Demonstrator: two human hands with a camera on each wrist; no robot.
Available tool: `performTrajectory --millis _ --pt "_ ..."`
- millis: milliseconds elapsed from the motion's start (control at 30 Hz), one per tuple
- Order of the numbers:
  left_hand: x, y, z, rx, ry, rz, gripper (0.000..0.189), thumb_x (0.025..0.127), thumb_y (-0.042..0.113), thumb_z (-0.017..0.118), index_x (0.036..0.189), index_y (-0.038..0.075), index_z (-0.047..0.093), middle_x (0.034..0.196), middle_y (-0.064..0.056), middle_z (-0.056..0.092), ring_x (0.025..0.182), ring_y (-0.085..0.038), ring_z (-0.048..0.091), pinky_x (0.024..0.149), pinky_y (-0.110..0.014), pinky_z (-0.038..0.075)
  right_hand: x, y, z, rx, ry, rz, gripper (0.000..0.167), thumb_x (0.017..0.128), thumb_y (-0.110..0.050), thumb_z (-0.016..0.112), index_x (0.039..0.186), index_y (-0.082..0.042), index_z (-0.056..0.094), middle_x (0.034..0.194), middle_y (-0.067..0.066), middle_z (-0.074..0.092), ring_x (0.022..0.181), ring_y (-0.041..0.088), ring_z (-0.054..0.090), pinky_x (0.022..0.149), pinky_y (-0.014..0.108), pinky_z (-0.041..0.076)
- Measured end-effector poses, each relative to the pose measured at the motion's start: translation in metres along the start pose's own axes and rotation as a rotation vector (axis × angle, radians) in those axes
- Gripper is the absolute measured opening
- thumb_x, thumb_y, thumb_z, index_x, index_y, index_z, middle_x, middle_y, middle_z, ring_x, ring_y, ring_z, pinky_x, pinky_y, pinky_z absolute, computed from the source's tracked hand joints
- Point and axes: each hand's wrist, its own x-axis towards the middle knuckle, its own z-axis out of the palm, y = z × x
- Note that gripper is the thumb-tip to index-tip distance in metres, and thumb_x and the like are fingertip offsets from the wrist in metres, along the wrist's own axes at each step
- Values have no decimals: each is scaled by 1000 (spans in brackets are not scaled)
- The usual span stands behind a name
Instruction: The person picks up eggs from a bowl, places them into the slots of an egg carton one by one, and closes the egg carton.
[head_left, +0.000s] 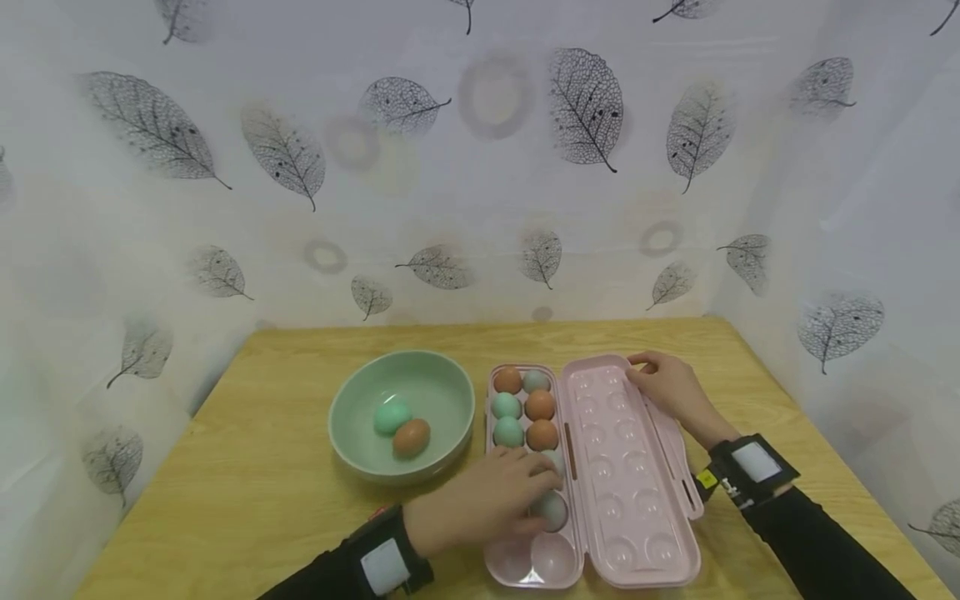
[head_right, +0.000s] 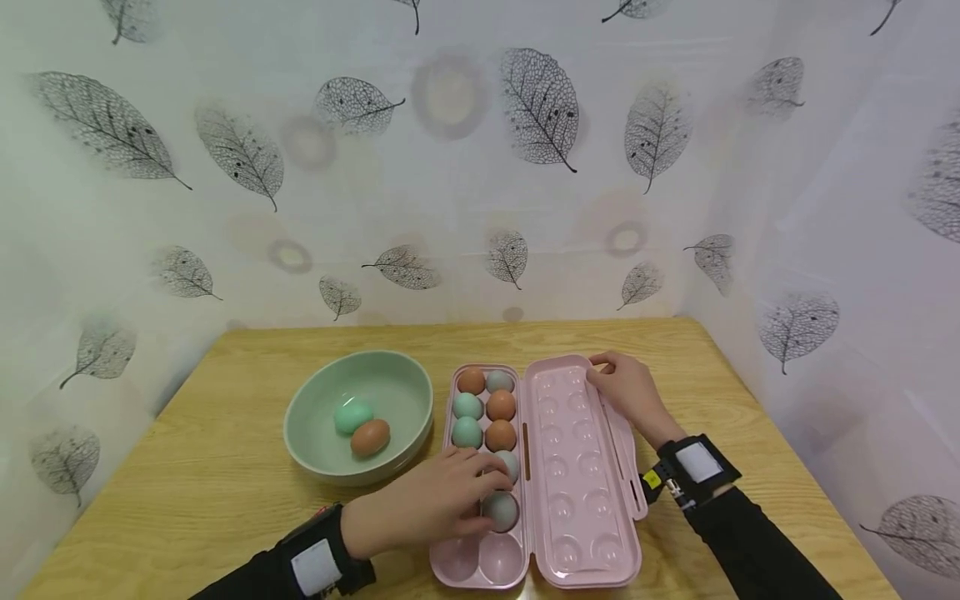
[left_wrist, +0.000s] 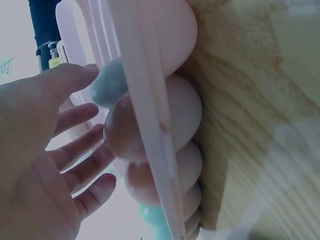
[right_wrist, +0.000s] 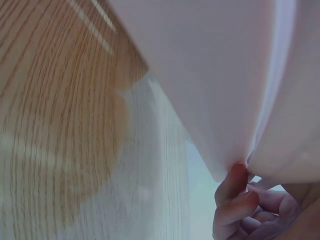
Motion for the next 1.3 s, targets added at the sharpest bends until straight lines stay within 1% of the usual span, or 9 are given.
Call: performTrajectory --millis 200,333,500,633,700,800,867,967,1300 --pt "-8 -9 -7 28 83 -46 28 96 40 66 118 23 61 111 9 61 98 -6 58 86 -23 50 -6 -1 0 19 -16 16 44 100 -28 58 132 3 61 100 18 68 82 23 61 64 28 46" --pt "-14 -21 -18 24 72 -156 23 96 36 64 115 22 62 102 8 59 94 -9 56 81 -25 49 -7 -1 0 18 -20 18 44 100 -27 58 133 3 61 100 17 67 82 22 61 63 27 46" --pt "-27 -44 -34 106 114 -339 23 95 28 66 115 16 65 108 -1 66 101 -18 62 85 -34 54 -5 1 -1 11 -8 9 45 99 -26 57 133 3 61 100 18 67 81 23 61 63 27 47" --pt "-42 -63 -41 140 98 -489 30 93 22 73 118 8 65 109 -10 68 102 -26 66 87 -40 57 -5 1 -1 19 -5 11 44 99 -26 57 133 3 61 100 18 67 81 23 61 64 27 47" --pt "-49 -69 -42 129 61 -550 31 91 21 75 116 5 65 101 -11 66 95 -27 65 83 -40 57 -5 1 0 20 -8 12 44 100 -27 57 133 3 61 101 18 67 82 23 61 64 27 47" --pt "-58 -75 -42 87 24 -617 20 91 16 72 103 2 64 86 -10 61 78 -24 59 70 -38 54 -4 0 1 24 -8 15 45 100 -27 57 133 2 61 101 18 67 82 22 61 65 27 47" --pt "-62 -77 -42 57 5 -641 13 91 14 68 92 4 61 76 -7 54 68 -22 52 60 -36 47 -4 0 1 24 -9 13 45 99 -27 57 134 2 60 101 17 67 82 22 61 64 27 47" --pt "-66 -78 -41 9 -12 -667 15 92 14 65 83 7 55 71 -5 48 63 -20 45 54 -33 40 -4 0 1 19 -6 9 45 99 -26 57 134 2 60 102 18 67 83 23 61 64 27 47" --pt "-67 -87 -29 -120 -30 -681 17 89 14 72 84 12 55 73 -2 50 66 -18 47 55 -30 42 -5 -1 -2 12 -4 2 44 100 -27 57 134 2 60 106 20 68 86 25 63 66 26 47"
